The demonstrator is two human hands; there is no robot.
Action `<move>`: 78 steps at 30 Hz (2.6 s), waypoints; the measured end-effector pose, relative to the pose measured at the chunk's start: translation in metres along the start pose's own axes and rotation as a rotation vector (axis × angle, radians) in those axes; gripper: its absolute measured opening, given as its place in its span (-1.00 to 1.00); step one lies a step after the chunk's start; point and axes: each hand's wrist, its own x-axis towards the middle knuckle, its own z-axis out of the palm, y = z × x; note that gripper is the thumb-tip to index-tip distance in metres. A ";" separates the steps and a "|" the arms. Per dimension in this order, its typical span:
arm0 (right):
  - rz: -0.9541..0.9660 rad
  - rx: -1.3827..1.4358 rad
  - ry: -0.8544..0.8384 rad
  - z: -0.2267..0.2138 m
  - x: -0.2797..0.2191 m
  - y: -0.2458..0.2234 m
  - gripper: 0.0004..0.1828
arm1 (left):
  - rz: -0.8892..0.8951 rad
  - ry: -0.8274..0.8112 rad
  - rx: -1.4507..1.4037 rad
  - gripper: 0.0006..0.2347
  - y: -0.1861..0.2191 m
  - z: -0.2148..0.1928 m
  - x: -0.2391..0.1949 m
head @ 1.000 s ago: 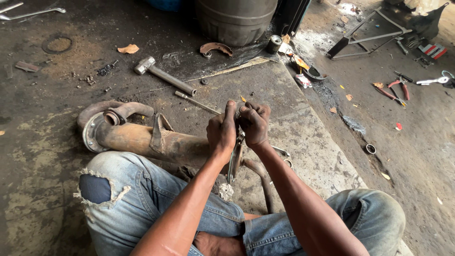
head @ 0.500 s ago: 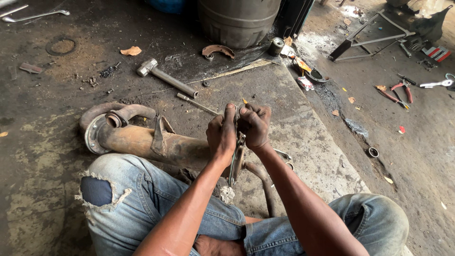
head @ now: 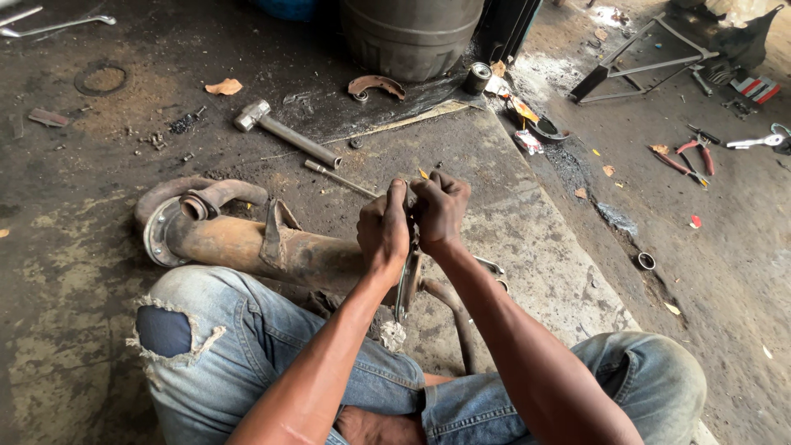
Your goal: The person sits on the floor and uses two wrenches to tighten bolts on a flange of a rusty exhaust pipe. The person repeatedly adjusts the wrenches and turns the bolts to secure the flange connection.
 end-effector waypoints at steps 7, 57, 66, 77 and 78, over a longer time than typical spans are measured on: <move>0.159 0.186 0.052 0.006 0.003 -0.003 -0.58 | 0.000 -0.038 -0.162 -0.51 -0.006 0.005 0.001; 0.178 -0.816 -0.484 -0.013 0.020 -0.042 -0.45 | 0.280 -0.287 0.186 -0.78 -0.012 -0.014 -0.004; -0.916 -1.391 -1.130 -0.057 0.030 -0.068 -0.52 | 0.103 -0.355 0.015 -0.78 -0.035 0.002 0.008; -1.204 -1.141 -1.234 -0.069 0.051 -0.021 -0.72 | 0.092 -0.250 -0.087 -0.58 -0.002 -0.008 -0.009; -1.170 -1.071 -1.233 -0.068 0.053 -0.020 -0.72 | 0.076 -0.214 -0.006 -0.51 0.003 -0.008 -0.008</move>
